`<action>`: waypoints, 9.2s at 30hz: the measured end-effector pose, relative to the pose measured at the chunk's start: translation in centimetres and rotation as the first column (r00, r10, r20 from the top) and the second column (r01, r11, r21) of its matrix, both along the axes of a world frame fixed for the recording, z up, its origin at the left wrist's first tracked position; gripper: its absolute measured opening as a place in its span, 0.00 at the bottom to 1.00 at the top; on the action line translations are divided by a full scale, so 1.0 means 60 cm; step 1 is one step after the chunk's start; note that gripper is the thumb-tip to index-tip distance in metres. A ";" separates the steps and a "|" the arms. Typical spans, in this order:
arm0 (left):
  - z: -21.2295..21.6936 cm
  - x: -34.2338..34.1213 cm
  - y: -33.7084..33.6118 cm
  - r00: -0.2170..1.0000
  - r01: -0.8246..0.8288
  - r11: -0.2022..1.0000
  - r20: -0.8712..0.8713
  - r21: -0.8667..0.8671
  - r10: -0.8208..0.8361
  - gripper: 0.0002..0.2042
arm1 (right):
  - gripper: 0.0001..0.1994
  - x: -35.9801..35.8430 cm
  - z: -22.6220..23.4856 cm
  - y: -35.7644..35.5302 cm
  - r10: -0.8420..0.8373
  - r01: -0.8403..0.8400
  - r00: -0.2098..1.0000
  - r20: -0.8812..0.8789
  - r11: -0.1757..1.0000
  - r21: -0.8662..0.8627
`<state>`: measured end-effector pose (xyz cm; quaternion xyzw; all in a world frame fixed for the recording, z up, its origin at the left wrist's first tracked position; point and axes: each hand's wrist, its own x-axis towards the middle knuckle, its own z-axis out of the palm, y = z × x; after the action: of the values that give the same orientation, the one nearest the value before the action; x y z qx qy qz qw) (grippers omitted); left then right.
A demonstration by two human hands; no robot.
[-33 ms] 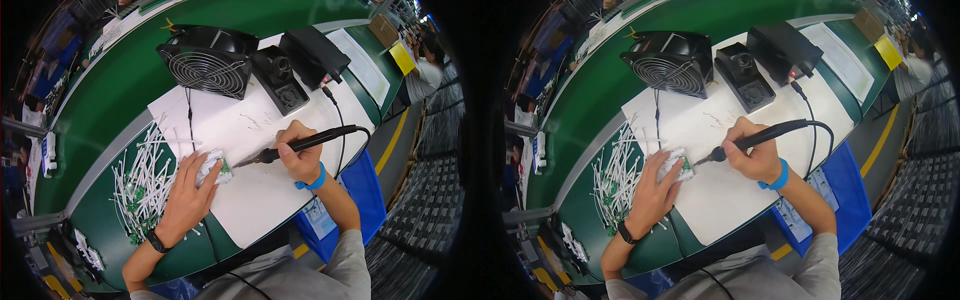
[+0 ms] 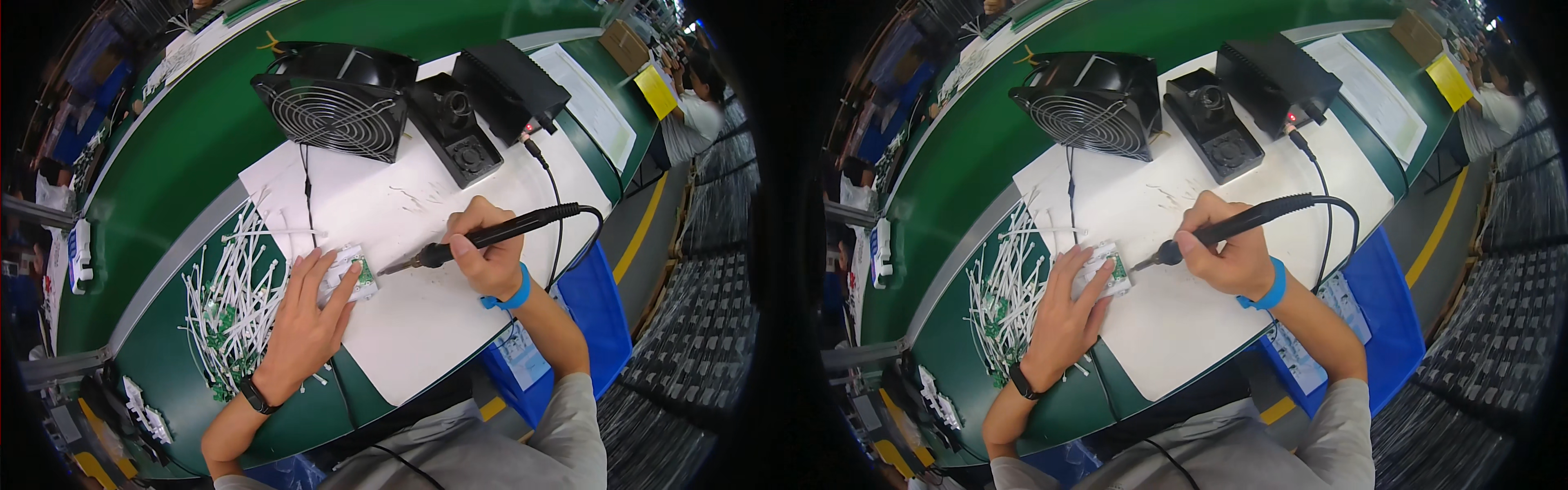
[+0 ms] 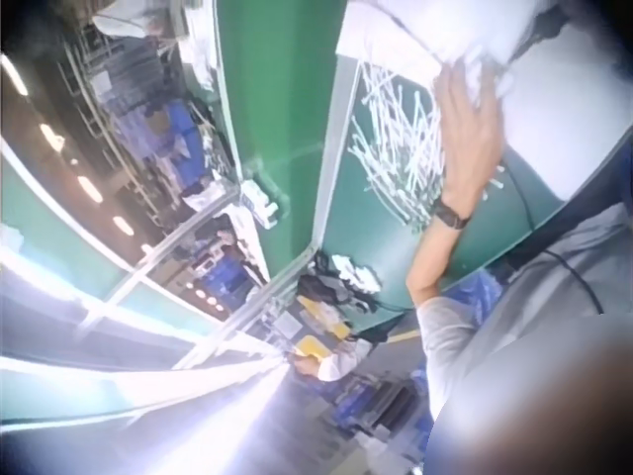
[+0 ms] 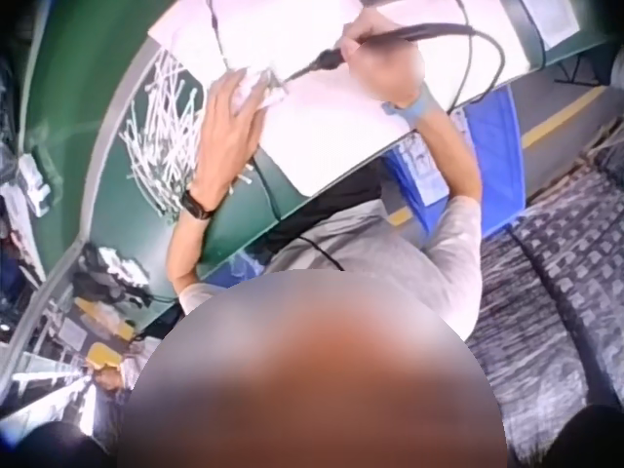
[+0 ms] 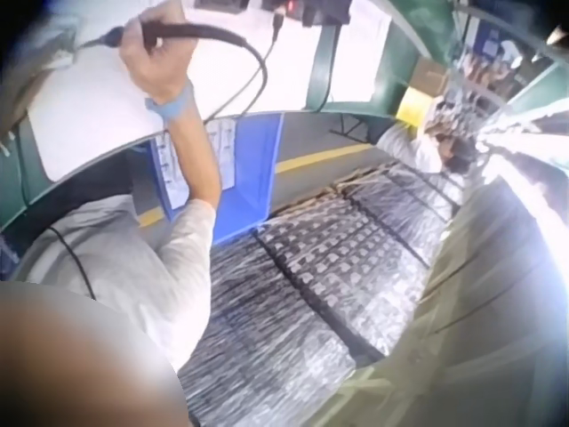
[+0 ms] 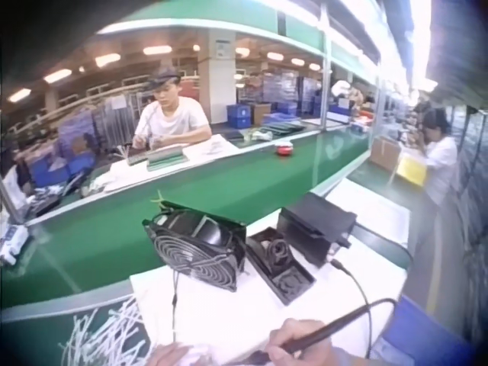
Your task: Soldering components onto small circuit boards on an assembly line.
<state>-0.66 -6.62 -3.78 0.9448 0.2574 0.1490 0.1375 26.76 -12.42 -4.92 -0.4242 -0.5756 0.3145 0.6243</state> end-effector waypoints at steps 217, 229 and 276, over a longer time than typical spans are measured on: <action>-0.042 0.085 -0.036 0.901 -0.261 0.965 0.367 0.030 0.233 0.18 | 0.10 0.045 0.019 0.035 -0.280 0.049 0.715 -0.641 0.934 -0.353; -0.041 0.084 -0.037 0.906 -0.260 0.965 0.356 0.040 0.229 0.18 | 0.05 0.043 0.013 0.037 -0.224 0.037 0.761 -0.609 0.952 -0.305; -0.064 0.082 -0.037 0.900 -0.239 0.970 0.385 0.043 0.205 0.19 | 0.12 0.088 0.038 0.131 -0.551 0.623 0.761 0.343 0.767 -0.152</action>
<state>4.23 -8.85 -7.61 0.8679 0.3252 0.3542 0.1245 32.03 -4.56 -2.61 -0.7010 -0.4480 0.1100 0.5440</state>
